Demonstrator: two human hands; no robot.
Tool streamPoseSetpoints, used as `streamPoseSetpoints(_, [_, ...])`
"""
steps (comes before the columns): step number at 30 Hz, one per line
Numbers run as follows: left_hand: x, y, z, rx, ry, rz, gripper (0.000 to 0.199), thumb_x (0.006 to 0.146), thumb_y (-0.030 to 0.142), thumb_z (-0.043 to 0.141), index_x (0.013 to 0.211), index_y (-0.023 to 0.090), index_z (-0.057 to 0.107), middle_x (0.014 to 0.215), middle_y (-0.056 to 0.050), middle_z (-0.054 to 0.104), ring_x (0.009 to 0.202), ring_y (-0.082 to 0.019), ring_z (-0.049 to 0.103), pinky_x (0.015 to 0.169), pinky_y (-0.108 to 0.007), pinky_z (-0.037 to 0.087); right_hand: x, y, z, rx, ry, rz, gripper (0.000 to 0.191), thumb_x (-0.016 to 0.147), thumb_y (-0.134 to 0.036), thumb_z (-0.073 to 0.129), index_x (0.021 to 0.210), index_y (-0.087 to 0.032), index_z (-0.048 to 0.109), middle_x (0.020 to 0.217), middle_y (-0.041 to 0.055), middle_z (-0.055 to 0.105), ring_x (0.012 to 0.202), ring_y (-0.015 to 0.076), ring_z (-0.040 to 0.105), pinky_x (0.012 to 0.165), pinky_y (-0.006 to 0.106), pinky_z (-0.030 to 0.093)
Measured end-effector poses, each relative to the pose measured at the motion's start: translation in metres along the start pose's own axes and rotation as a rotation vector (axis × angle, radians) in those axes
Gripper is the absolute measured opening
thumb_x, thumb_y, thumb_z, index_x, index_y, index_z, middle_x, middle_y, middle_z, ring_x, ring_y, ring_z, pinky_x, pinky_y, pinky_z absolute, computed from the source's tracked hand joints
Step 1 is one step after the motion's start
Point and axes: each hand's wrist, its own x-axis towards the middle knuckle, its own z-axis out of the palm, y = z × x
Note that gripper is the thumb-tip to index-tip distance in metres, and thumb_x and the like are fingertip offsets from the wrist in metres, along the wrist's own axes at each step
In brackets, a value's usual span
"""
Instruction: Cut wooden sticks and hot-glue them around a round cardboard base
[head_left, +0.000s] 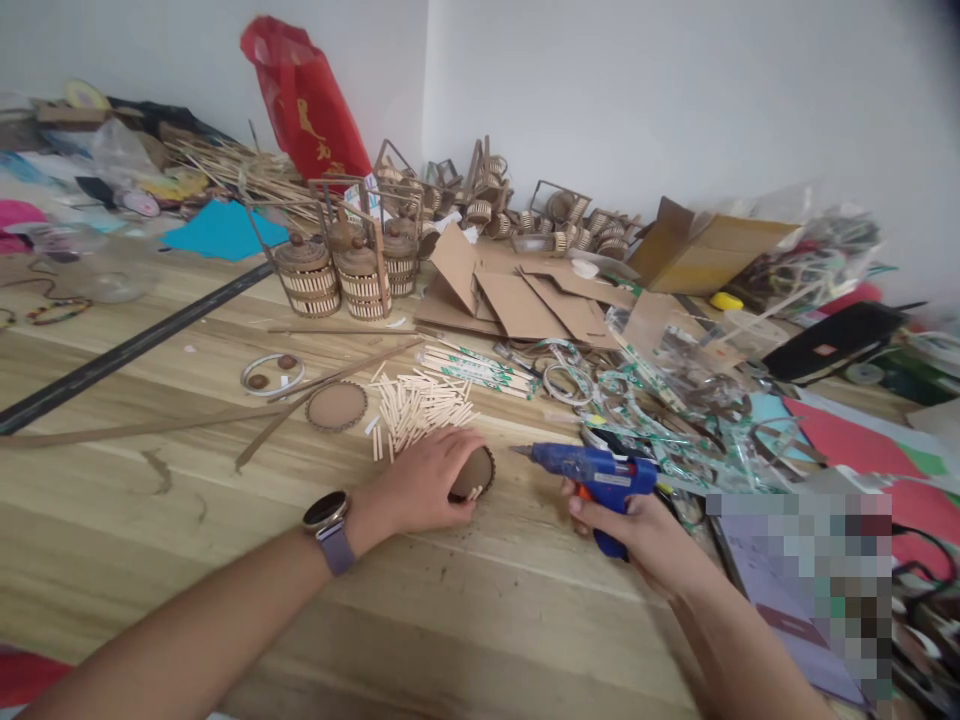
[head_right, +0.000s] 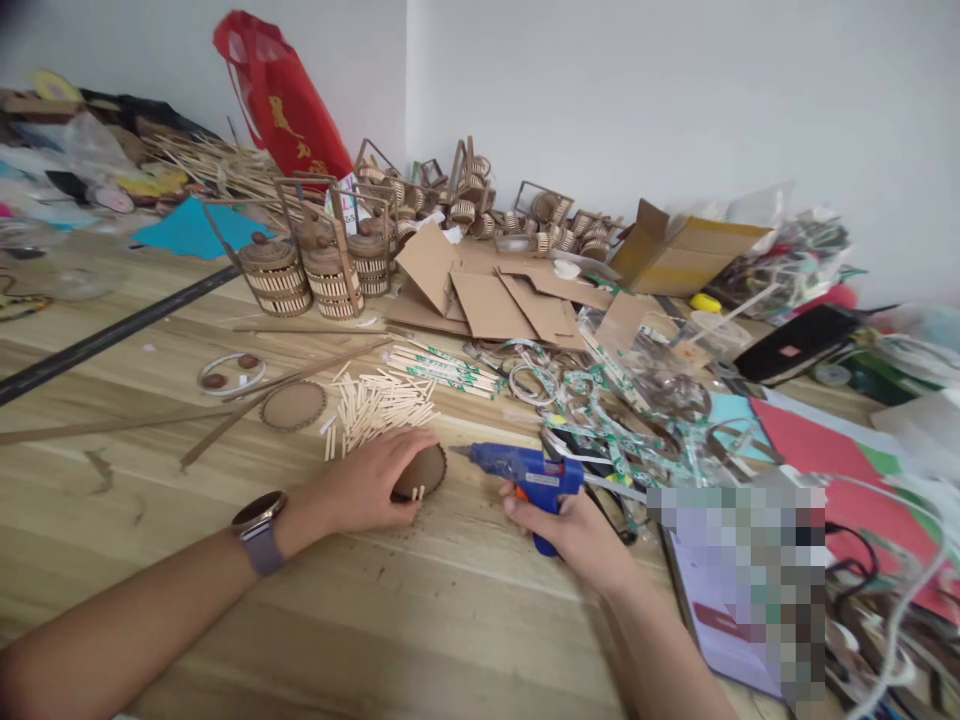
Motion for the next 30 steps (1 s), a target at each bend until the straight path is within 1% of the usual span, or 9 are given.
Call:
streamPoseSetpoints(2, [0.0, -0.001, 0.0, 0.008, 0.001, -0.007, 0.065, 0.069, 0.018, 0.063, 0.13, 0.019, 0.041, 0.137, -0.014, 0.051, 0.128, -0.032, 0.046, 0.108, -0.05, 0.037, 0.0, 0.001, 0.002, -0.015, -0.083, -0.013, 0.045, 0.068, -0.062, 0.069, 0.072, -0.018, 0.061, 0.058, -0.0021, 0.052, 0.053, 0.0129, 0.048, 0.05, 0.026, 0.041])
streamPoseSetpoints(6, [0.0, -0.002, 0.001, 0.028, 0.001, -0.003, 0.068, 0.067, 0.018, 0.063, 0.131, 0.021, 0.04, 0.137, -0.013, 0.051, 0.128, -0.031, 0.046, 0.108, -0.05, 0.036, 0.002, -0.001, 0.001, -0.169, -0.148, -0.145, 0.046, 0.073, -0.065, 0.062, 0.067, -0.019, 0.058, 0.057, -0.0019, 0.051, 0.053, 0.0128, 0.046, 0.048, 0.025, 0.042])
streamPoseSetpoints(11, [0.0, -0.001, 0.0, 0.029, -0.005, -0.01, 0.066, 0.067, 0.018, 0.063, 0.129, 0.021, 0.041, 0.136, -0.013, 0.052, 0.127, -0.031, 0.046, 0.108, -0.049, 0.037, 0.003, 0.004, 0.0, -0.32, -0.17, -0.286, 0.034, 0.083, -0.052, 0.056, 0.078, -0.019, 0.062, 0.073, 0.0037, 0.064, 0.067, 0.0179, 0.058, 0.061, 0.029, 0.051])
streamPoseSetpoints(13, [0.001, -0.001, -0.001, 0.025, -0.006, -0.016, 0.065, 0.067, 0.018, 0.063, 0.129, 0.02, 0.042, 0.135, -0.014, 0.052, 0.127, -0.031, 0.047, 0.108, -0.049, 0.038, 0.002, 0.006, 0.0, -0.36, -0.166, -0.309, 0.031, 0.085, -0.047, 0.054, 0.085, -0.019, 0.065, 0.08, 0.0058, 0.069, 0.074, 0.0208, 0.063, 0.068, 0.032, 0.054])
streamPoseSetpoints(15, [0.001, -0.001, -0.001, 0.026, -0.007, -0.02, 0.064, 0.067, 0.018, 0.063, 0.128, 0.019, 0.043, 0.135, -0.014, 0.052, 0.126, -0.031, 0.047, 0.107, -0.049, 0.038, 0.002, 0.006, 0.002, -0.394, -0.163, -0.315, 0.03, 0.086, -0.045, 0.052, 0.089, -0.018, 0.066, 0.083, 0.0069, 0.071, 0.076, 0.0227, 0.065, 0.07, 0.033, 0.055])
streamPoseSetpoints(19, [0.001, -0.001, 0.0, 0.038, -0.016, -0.02, 0.065, 0.068, 0.019, 0.065, 0.129, 0.017, 0.043, 0.136, -0.015, 0.051, 0.127, -0.031, 0.046, 0.107, -0.048, 0.038, -0.001, 0.0, 0.006, -0.456, -0.202, -0.385, 0.027, 0.087, -0.04, 0.05, 0.085, -0.019, 0.067, 0.081, 0.0067, 0.072, 0.073, 0.0229, 0.066, 0.067, 0.033, 0.055])
streamPoseSetpoints(23, [0.001, -0.002, 0.0, 0.042, -0.015, -0.015, 0.067, 0.067, 0.019, 0.065, 0.129, 0.019, 0.042, 0.136, -0.014, 0.051, 0.127, -0.031, 0.046, 0.108, -0.048, 0.037, -0.004, -0.006, 0.01, -0.527, -0.205, -0.45, 0.027, 0.088, -0.037, 0.048, 0.076, -0.019, 0.064, 0.074, 0.0069, 0.07, 0.065, 0.0209, 0.064, 0.06, 0.03, 0.053])
streamPoseSetpoints(26, [0.001, -0.002, 0.001, 0.04, -0.014, -0.013, 0.067, 0.067, 0.018, 0.065, 0.129, 0.018, 0.042, 0.136, -0.015, 0.051, 0.127, -0.03, 0.046, 0.107, -0.048, 0.038, -0.005, -0.008, 0.012, -0.55, -0.204, -0.462, 0.027, 0.089, -0.037, 0.047, 0.076, -0.018, 0.062, 0.071, 0.006, 0.067, 0.062, 0.0193, 0.062, 0.057, 0.028, 0.051])
streamPoseSetpoints(30, [0.0, -0.003, 0.001, 0.044, -0.005, -0.01, 0.066, 0.067, 0.018, 0.065, 0.129, 0.017, 0.043, 0.136, -0.015, 0.052, 0.127, -0.03, 0.046, 0.107, -0.047, 0.038, -0.005, -0.007, 0.013, -0.579, -0.208, -0.484, 0.028, 0.09, -0.037, 0.047, 0.079, -0.018, 0.064, 0.075, 0.0059, 0.068, 0.065, 0.018, 0.061, 0.059, 0.027, 0.049])
